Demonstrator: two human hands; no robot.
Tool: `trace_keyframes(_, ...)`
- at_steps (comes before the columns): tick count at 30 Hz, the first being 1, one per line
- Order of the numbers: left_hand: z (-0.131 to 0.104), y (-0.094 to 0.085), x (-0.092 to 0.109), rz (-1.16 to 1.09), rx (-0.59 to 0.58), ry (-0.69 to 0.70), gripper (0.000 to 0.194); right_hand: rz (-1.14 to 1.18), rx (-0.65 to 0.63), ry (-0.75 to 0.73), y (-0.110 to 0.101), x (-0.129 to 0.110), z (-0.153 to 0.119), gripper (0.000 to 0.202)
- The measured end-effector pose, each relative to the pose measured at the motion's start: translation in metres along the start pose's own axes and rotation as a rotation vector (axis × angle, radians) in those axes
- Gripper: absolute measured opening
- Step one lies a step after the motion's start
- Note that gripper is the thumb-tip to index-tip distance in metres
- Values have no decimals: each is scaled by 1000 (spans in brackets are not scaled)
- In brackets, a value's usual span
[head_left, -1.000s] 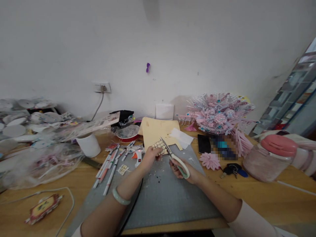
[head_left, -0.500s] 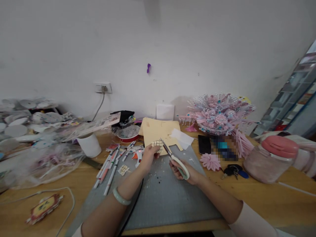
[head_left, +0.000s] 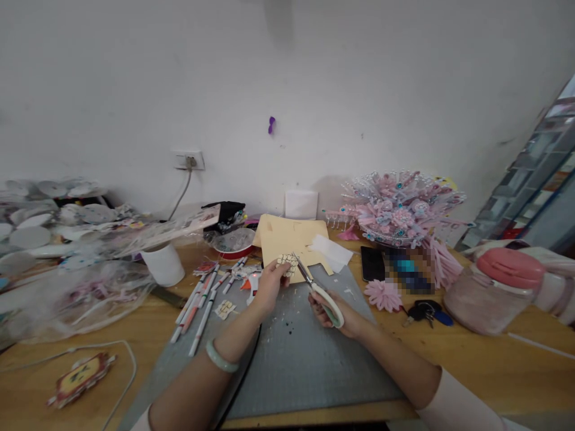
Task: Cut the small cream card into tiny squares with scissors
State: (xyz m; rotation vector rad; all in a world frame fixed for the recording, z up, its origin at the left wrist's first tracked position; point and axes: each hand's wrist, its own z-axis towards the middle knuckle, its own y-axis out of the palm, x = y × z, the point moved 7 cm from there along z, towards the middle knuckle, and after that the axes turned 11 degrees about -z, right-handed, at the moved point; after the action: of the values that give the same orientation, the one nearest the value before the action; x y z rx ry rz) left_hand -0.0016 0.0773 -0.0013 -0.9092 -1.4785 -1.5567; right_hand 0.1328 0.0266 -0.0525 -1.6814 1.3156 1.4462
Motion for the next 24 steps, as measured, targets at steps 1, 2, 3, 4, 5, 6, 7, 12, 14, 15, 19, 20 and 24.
trace_keyframes(1,0,1,0,5,-8,-2,24,4,2,1,0,0,0,52)
trace_keyframes(2,-1,2,0,9,-17,-4,25,9,1,2,-1,1,1,53)
trace_keyframes(3,-1,2,0,12,-24,-5,25,13,-1,3,-1,1,1,53)
trace_keyframes(4,-1,3,1,12,-28,-6,25,16,-3,3,-1,2,2,52)
trace_keyframes(5,-2,3,1,10,-30,-5,26,19,-5,2,-2,2,2,51)
trace_keyframes(6,-2,3,2,6,-29,-4,26,21,-6,2,-2,3,2,50)
trace_keyframes(7,-2,3,2,2,-28,-3,26,23,-6,2,-3,3,2,49)
trace_keyframes(12,-2,3,2,-20,-20,-8,25,30,-12,9,-3,4,2,47)
trace_keyframes(14,-1,2,1,-29,-16,-13,24,32,-17,12,-2,4,2,47)
trace_keyframes(15,-1,2,1,-35,-14,-15,24,34,-20,12,-2,4,2,47)
trace_keyframes(19,-2,3,0,-61,-12,-29,24,42,-24,11,-2,4,2,44)
trace_keyframes(20,-2,3,0,-69,-11,-35,24,44,-24,11,-2,4,2,44)
trace_keyframes(24,-7,6,-4,-106,-21,-77,26,61,-20,12,-2,5,2,46)
